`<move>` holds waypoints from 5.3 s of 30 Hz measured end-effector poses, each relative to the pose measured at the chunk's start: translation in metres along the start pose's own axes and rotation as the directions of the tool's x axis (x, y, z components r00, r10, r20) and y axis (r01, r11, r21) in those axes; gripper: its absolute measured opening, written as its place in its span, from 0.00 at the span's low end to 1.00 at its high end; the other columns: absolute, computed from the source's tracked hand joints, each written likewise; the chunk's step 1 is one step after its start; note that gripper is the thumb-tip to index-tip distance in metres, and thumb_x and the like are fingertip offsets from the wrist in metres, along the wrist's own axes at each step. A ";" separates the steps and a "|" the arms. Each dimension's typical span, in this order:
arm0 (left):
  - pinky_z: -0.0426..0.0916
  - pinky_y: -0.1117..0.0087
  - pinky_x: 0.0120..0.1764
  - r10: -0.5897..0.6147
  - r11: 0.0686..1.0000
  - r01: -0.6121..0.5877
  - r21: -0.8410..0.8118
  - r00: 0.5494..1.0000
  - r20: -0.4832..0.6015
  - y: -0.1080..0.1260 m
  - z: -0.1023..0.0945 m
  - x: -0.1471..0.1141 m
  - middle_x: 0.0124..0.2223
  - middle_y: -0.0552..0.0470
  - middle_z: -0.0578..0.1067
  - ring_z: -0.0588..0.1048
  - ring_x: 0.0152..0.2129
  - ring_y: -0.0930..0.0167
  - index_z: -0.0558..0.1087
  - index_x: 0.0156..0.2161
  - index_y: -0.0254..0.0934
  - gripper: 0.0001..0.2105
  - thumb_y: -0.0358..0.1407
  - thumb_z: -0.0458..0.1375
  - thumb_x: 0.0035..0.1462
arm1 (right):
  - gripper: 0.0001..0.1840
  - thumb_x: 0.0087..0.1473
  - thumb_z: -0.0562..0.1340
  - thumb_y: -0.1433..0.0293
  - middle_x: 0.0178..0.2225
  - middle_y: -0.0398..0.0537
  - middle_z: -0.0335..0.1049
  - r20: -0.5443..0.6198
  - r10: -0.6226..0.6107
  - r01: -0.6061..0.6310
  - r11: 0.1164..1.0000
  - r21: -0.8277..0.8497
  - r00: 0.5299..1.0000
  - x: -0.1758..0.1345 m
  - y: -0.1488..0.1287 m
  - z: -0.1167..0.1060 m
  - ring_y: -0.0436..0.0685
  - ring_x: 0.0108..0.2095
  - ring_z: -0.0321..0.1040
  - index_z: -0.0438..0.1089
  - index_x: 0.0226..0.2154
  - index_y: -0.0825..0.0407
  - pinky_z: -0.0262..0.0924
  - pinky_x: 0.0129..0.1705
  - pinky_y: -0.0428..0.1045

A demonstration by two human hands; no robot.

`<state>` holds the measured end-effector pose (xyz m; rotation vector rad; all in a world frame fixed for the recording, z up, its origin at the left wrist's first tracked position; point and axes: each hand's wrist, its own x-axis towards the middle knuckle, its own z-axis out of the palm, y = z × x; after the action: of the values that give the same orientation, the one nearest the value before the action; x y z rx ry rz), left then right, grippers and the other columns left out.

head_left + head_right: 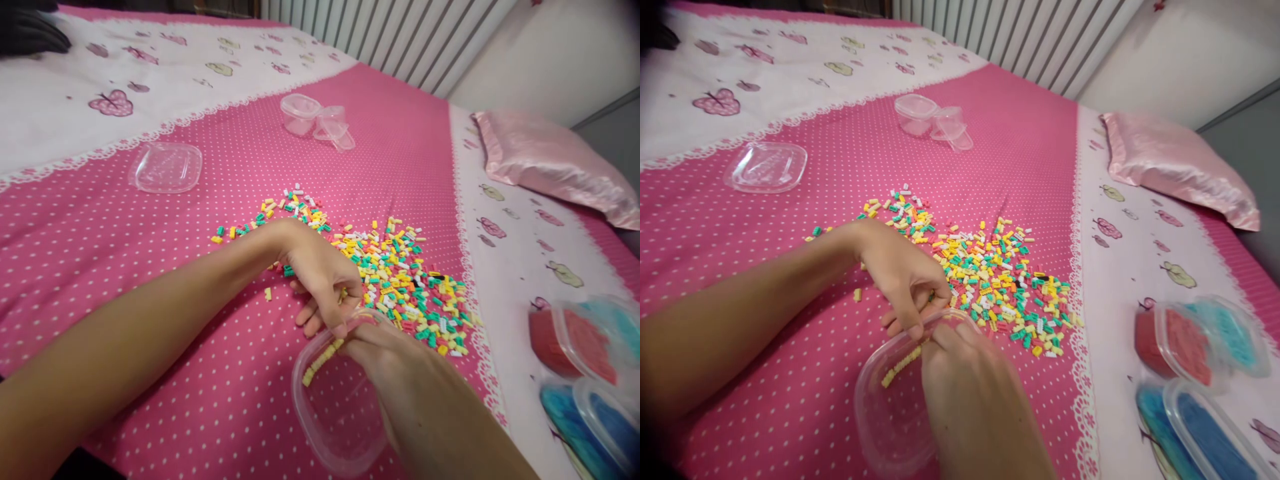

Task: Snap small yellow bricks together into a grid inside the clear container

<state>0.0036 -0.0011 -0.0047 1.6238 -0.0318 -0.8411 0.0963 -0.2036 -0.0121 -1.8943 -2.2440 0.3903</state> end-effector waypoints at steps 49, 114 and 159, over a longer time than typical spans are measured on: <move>0.72 0.72 0.29 -0.030 0.999 0.029 -0.041 0.999 -0.019 -0.002 0.002 0.003 0.24 0.54 0.78 0.77 0.22 0.71 0.67 0.30 0.39 0.20 0.50 0.70 0.50 | 0.13 0.59 0.61 0.68 0.39 0.52 0.72 -0.325 0.391 -0.322 0.914 0.248 0.861 0.025 0.128 -0.011 0.60 0.40 0.68 0.79 0.43 0.51 0.61 0.46 0.55; 0.69 0.72 0.28 -0.037 0.999 0.037 0.024 0.999 0.002 0.004 0.003 0.004 0.24 0.54 0.78 0.80 0.26 0.67 0.66 0.33 0.40 0.16 0.45 0.68 0.51 | 0.12 0.59 0.58 0.75 0.28 0.43 0.77 0.141 0.246 -0.241 0.969 -0.052 0.959 0.004 -0.004 -0.027 0.54 0.26 0.71 0.76 0.32 0.47 0.51 0.26 0.48; 0.73 0.68 0.32 -0.001 1.000 0.001 0.012 1.000 0.016 0.006 0.003 0.005 0.25 0.52 0.80 0.80 0.26 0.66 0.70 0.31 0.39 0.18 0.51 0.68 0.47 | 0.21 0.57 0.53 0.82 0.39 0.48 0.77 0.086 0.154 -0.143 0.982 -0.122 0.984 -0.006 -0.002 -0.010 0.53 0.34 0.74 0.77 0.42 0.50 0.70 0.36 0.46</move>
<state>0.0082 -0.0078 -0.0023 1.6286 -0.0475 -0.8566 0.0988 -0.2090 -0.0018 -2.1540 -2.2357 0.3870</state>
